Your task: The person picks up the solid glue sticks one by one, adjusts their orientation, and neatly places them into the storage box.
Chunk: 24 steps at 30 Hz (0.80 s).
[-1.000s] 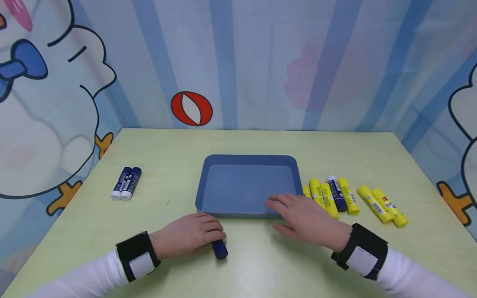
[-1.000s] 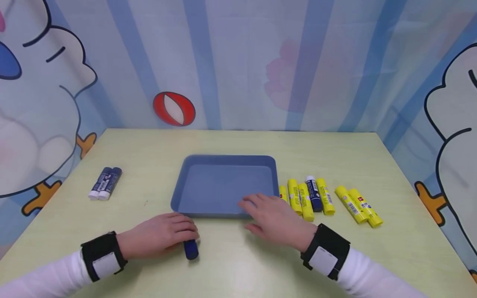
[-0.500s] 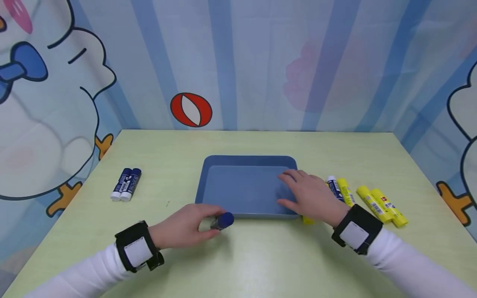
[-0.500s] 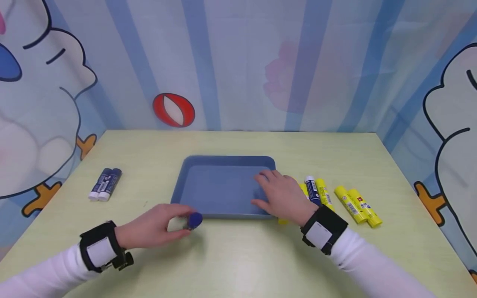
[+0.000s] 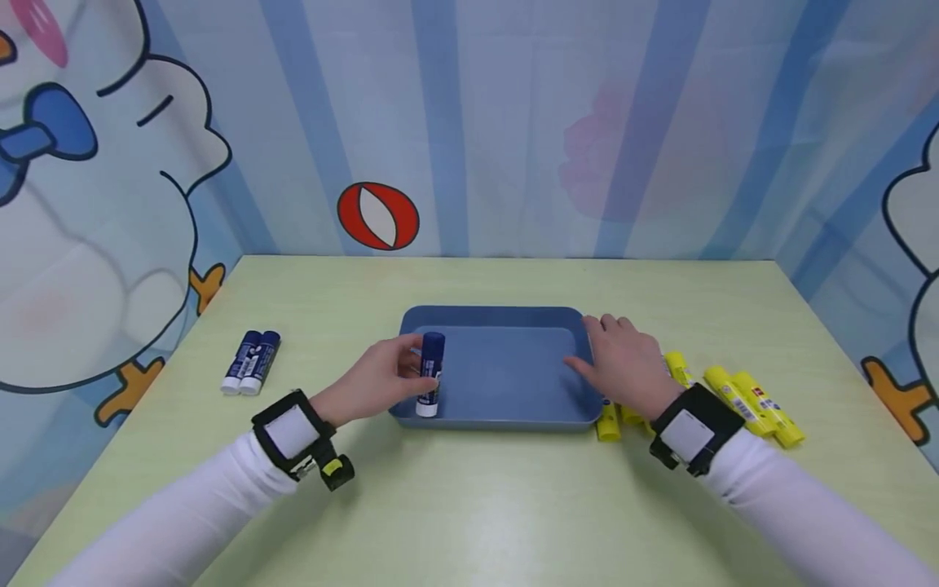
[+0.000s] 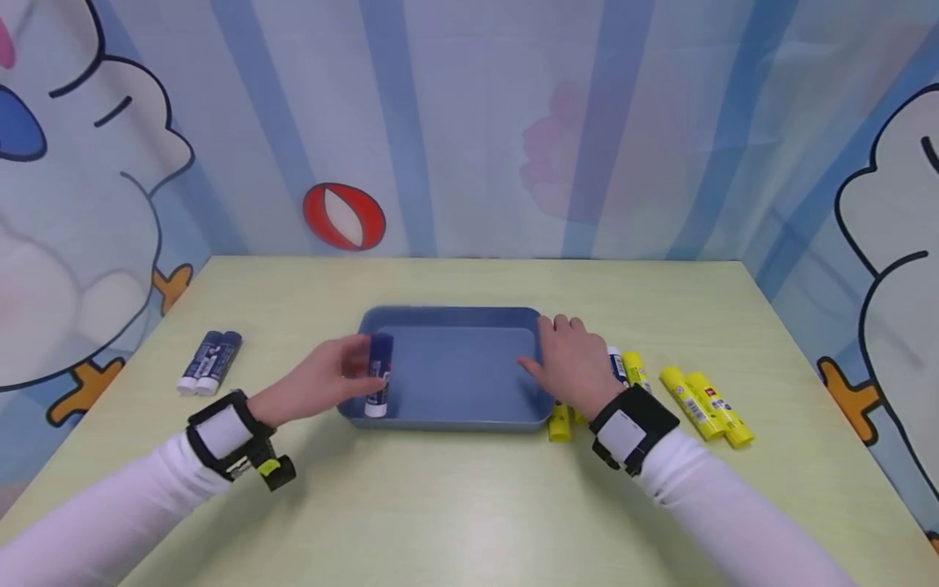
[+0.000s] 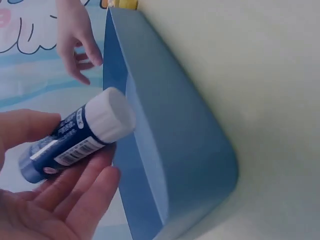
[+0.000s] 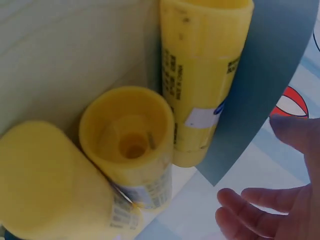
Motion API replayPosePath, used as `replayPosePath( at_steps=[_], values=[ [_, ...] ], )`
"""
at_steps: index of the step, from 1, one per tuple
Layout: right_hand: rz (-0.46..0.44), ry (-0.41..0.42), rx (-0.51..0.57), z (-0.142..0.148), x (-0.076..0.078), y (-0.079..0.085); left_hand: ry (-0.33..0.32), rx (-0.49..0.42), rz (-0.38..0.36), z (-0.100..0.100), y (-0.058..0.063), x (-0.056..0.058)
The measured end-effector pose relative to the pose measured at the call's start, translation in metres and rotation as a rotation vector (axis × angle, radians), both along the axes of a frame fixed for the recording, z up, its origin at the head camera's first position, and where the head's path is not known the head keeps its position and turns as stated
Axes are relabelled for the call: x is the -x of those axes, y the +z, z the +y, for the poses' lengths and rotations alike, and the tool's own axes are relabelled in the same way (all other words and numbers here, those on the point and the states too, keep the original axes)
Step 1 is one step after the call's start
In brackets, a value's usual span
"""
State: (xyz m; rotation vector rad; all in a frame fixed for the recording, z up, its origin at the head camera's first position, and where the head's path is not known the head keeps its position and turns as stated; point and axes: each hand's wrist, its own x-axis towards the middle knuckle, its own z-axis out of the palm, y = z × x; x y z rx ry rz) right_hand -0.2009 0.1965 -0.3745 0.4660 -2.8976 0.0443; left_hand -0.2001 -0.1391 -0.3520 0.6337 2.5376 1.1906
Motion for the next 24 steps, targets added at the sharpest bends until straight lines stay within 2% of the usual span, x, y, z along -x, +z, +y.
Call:
replayPosePath(
  at_steps=[4, 8, 13, 18, 24],
  values=[
    [-0.059, -0.049, -0.009, 0.000, 0.001, 0.000, 0.035, 0.034, -0.075, 0.005, 0.002, 0.014],
    [-0.105, -0.068, 0.005, -0.002, 0.000, 0.001, 0.035, 0.071, -0.090, 0.009, 0.004, 0.025],
    [-0.130, -0.063, 0.027, -0.004, 0.003, 0.000, 0.024, 0.166, -0.079, 0.014, 0.007, 0.035],
    [-0.227, -0.082, 0.074, -0.005, 0.008, -0.001, 0.025, 0.280, -0.071, 0.020, 0.006, 0.044],
    [-0.280, -0.089, 0.133, -0.006, 0.012, -0.001, -0.009, 0.470, 0.006, 0.027, -0.001, 0.055]
  ],
)
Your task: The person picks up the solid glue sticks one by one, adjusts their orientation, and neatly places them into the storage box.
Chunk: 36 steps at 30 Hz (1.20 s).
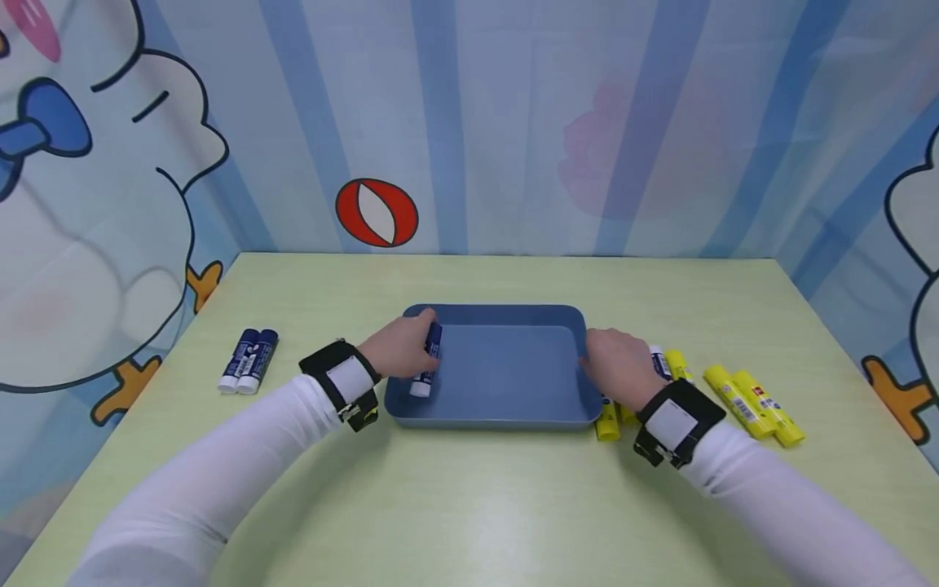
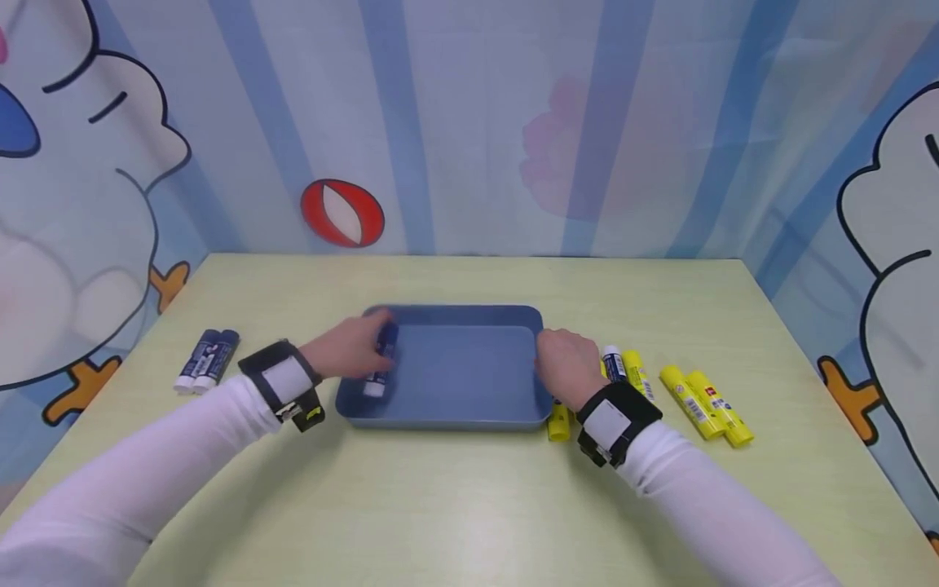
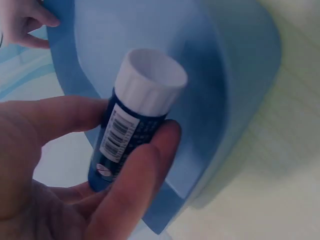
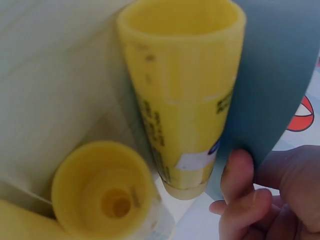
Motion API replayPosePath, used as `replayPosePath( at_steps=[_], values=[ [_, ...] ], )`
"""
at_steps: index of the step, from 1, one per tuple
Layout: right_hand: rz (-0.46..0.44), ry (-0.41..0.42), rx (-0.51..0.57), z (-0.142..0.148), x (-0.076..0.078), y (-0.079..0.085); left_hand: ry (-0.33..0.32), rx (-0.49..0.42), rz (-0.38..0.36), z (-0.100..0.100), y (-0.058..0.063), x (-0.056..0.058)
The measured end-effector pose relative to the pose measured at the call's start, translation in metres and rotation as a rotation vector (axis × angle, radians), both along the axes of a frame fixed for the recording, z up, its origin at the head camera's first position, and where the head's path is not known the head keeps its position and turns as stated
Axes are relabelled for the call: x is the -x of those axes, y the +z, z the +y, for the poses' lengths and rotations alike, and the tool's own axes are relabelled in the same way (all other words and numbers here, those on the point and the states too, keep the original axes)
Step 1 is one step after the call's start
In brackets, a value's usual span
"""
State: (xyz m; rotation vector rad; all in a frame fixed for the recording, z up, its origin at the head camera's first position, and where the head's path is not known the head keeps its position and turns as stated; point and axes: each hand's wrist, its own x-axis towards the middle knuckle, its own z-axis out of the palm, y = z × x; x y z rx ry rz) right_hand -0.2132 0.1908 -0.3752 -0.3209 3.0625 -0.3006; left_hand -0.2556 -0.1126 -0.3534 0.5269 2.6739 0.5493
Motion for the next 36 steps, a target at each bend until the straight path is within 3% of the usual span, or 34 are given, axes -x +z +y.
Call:
replayPosePath(
  at_steps=[4, 9, 18, 24, 30, 36],
  values=[
    [-0.030, -0.007, 0.039, 0.000, 0.002, 0.001, -0.036, 0.121, 0.069, 0.004, -0.006, 0.007],
    [-0.089, -0.028, 0.092, -0.002, 0.004, 0.002, -0.053, 0.186, 0.118, 0.007, -0.012, 0.010],
    [-0.125, -0.040, 0.122, -0.003, 0.006, 0.001, -0.049, 0.353, 0.200, 0.012, -0.013, 0.008],
    [-0.162, -0.055, 0.139, -0.002, 0.005, 0.002, -0.110, 0.442, 0.280, 0.016, -0.014, 0.005],
    [-0.180, -0.055, 0.142, -0.002, 0.005, 0.004, -0.138, 0.454, 0.315, 0.015, -0.018, 0.005],
    [-0.173, -0.052, 0.138, -0.003, 0.005, 0.004, -0.132, 0.403, 0.327, 0.011, -0.022, 0.007]
  ],
)
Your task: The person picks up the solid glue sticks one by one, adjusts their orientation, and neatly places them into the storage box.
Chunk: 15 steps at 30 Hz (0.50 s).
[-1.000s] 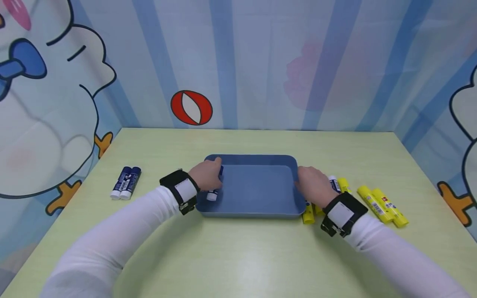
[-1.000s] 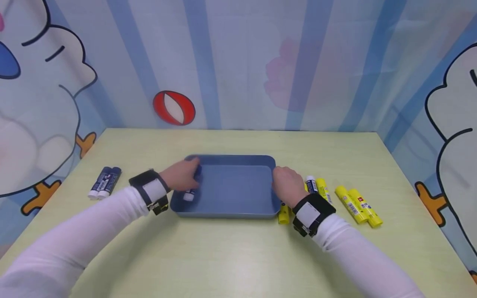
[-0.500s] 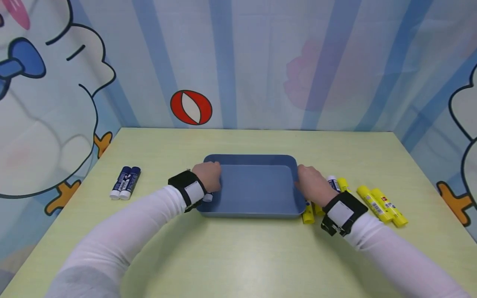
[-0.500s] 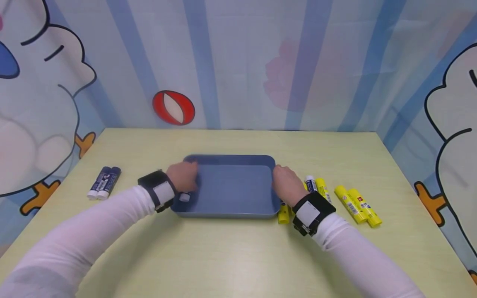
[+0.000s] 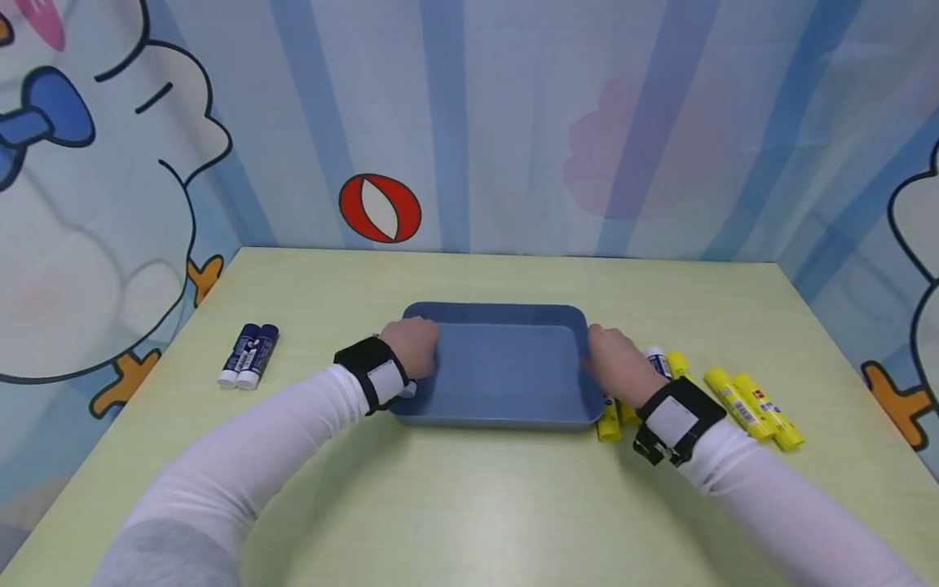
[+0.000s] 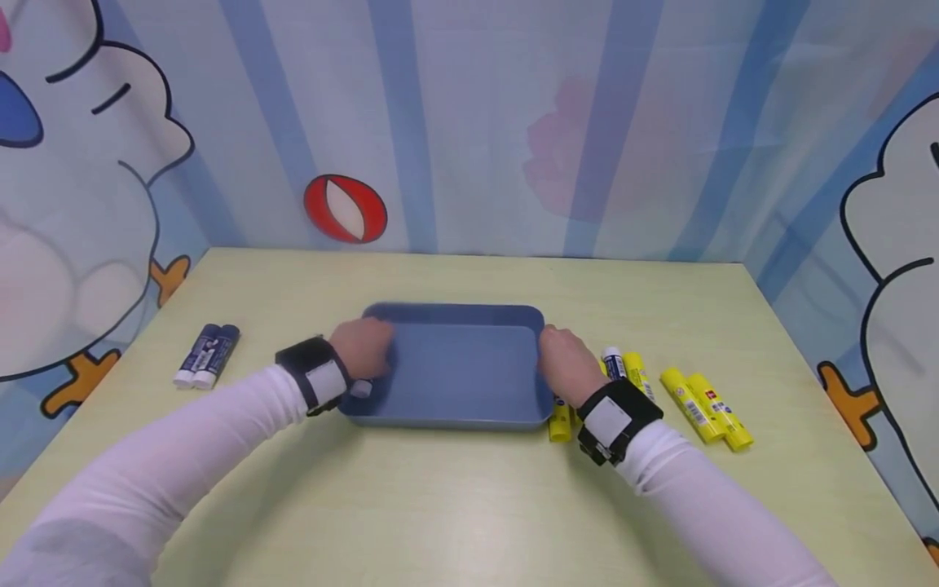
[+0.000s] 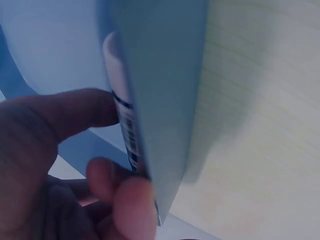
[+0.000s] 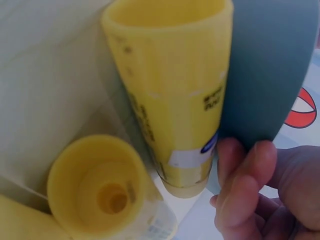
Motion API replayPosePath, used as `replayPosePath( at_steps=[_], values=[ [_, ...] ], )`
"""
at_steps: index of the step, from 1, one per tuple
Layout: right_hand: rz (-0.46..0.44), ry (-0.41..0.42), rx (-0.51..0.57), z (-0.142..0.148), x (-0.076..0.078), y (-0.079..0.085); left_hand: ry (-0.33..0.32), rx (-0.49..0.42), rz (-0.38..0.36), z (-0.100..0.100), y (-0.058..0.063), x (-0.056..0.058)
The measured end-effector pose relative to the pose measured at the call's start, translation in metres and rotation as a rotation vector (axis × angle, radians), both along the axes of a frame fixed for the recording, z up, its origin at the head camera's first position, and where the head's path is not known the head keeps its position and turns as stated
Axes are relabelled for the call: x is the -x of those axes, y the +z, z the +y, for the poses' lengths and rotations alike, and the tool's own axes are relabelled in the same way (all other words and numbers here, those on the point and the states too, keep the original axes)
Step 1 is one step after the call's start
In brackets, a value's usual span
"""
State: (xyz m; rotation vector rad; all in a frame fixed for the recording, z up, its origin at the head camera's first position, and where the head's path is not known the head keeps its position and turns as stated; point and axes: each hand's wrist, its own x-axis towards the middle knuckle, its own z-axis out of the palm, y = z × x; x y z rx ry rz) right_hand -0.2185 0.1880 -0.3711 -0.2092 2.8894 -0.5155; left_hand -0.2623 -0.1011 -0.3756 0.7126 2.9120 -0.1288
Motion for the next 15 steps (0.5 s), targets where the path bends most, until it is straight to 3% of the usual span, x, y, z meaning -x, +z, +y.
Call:
replayPosePath(
  at_steps=[7, 15],
  values=[
    [0.009, -0.006, -0.006, 0.000, -0.001, -0.002, 0.021, -0.112, -0.034, -0.009, 0.002, -0.003],
    [0.002, -0.013, -0.008, -0.002, -0.002, -0.002, 0.124, -0.386, -0.043, -0.030, 0.004, -0.011]
  ],
)
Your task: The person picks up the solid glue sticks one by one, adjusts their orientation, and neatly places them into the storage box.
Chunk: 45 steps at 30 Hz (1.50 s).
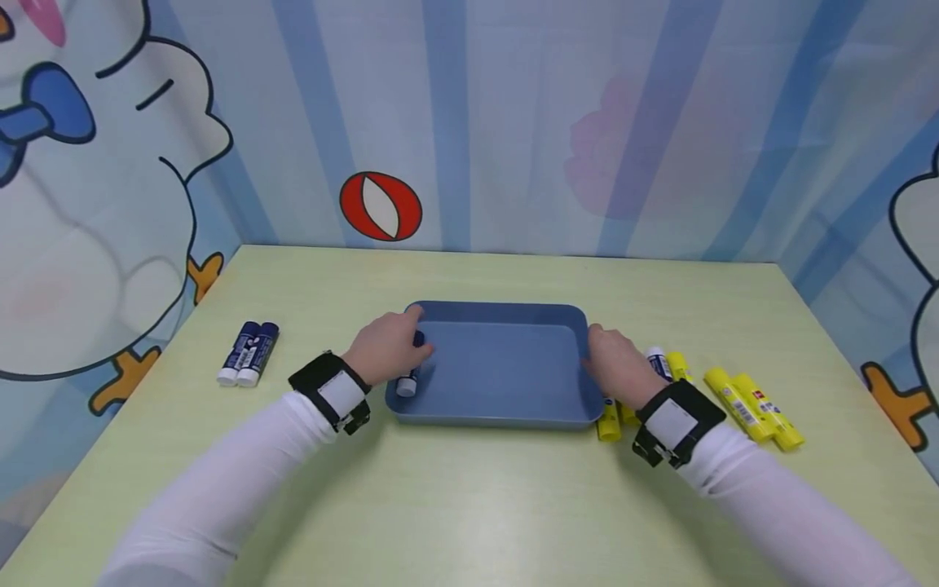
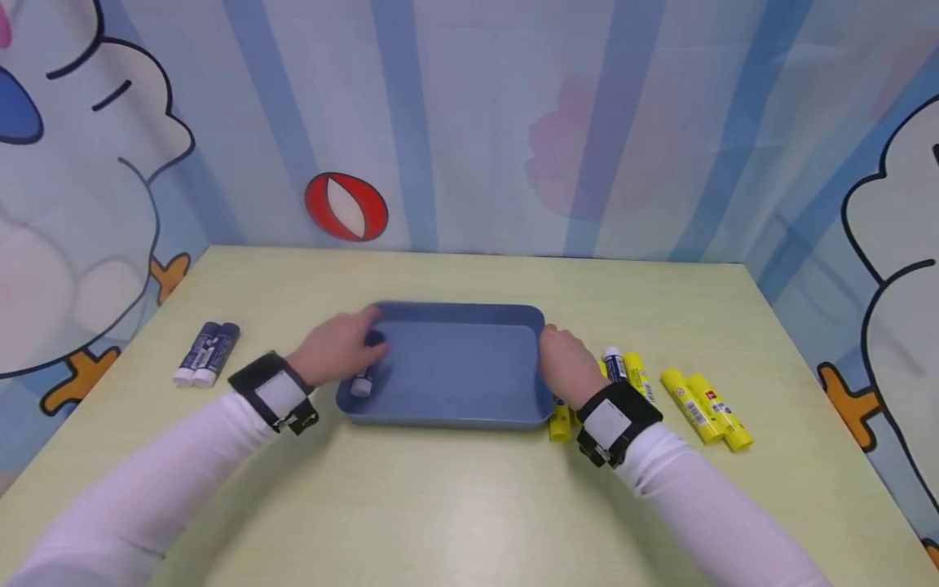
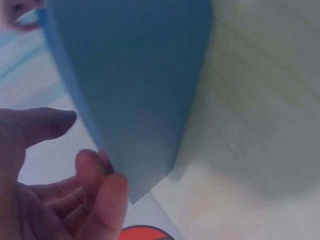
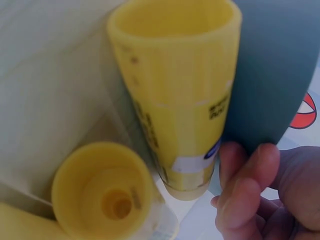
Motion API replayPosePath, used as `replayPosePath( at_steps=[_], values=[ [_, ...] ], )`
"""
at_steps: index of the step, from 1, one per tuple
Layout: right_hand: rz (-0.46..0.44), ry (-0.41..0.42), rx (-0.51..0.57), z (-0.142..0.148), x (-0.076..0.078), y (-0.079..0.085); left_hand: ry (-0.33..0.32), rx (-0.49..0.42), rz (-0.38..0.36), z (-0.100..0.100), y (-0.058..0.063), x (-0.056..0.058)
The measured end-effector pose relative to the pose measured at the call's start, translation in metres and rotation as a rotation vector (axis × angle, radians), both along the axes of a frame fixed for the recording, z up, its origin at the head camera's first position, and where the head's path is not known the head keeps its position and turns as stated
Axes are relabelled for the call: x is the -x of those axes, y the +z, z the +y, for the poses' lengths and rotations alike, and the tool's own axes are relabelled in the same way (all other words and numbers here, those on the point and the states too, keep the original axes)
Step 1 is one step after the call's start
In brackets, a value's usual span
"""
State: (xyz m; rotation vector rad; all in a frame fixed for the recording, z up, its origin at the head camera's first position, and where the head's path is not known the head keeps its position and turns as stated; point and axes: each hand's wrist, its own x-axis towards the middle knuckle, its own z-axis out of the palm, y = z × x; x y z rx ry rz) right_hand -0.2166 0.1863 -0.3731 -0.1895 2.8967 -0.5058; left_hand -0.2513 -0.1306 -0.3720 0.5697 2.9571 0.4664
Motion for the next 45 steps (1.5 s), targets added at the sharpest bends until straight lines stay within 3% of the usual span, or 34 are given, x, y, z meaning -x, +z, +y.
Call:
replayPosePath(
  at_steps=[5, 9, 12, 18, 24, 30, 39, 45],
  values=[
    [0.004, 0.015, 0.014, 0.001, -0.002, -0.001, 0.070, -0.187, -0.025, -0.017, 0.007, -0.014],
    [0.016, 0.035, 0.016, 0.002, -0.002, -0.002, 0.106, -0.201, -0.018, -0.037, 0.010, -0.025],
    [0.024, 0.038, 0.015, 0.003, -0.002, -0.002, 0.132, -0.136, -0.007, -0.057, 0.010, -0.029],
    [0.018, 0.035, 0.019, 0.003, -0.002, -0.003, 0.172, 0.089, -0.017, -0.107, 0.008, -0.032],
    [0.030, 0.041, 0.024, 0.004, -0.001, -0.004, 0.281, 0.209, 0.079, -0.144, 0.001, -0.034],
    [0.017, 0.028, 0.011, 0.005, -0.005, -0.005, 0.373, 0.205, 0.128, -0.155, -0.007, -0.031],
    [0.024, 0.020, -0.004, 0.001, -0.006, -0.004, 0.423, 0.203, 0.107, -0.159, -0.016, -0.026],
    [0.036, 0.024, -0.012, 0.001, -0.005, -0.004, 0.422, 0.199, 0.072, -0.162, -0.018, -0.023]
  ],
)
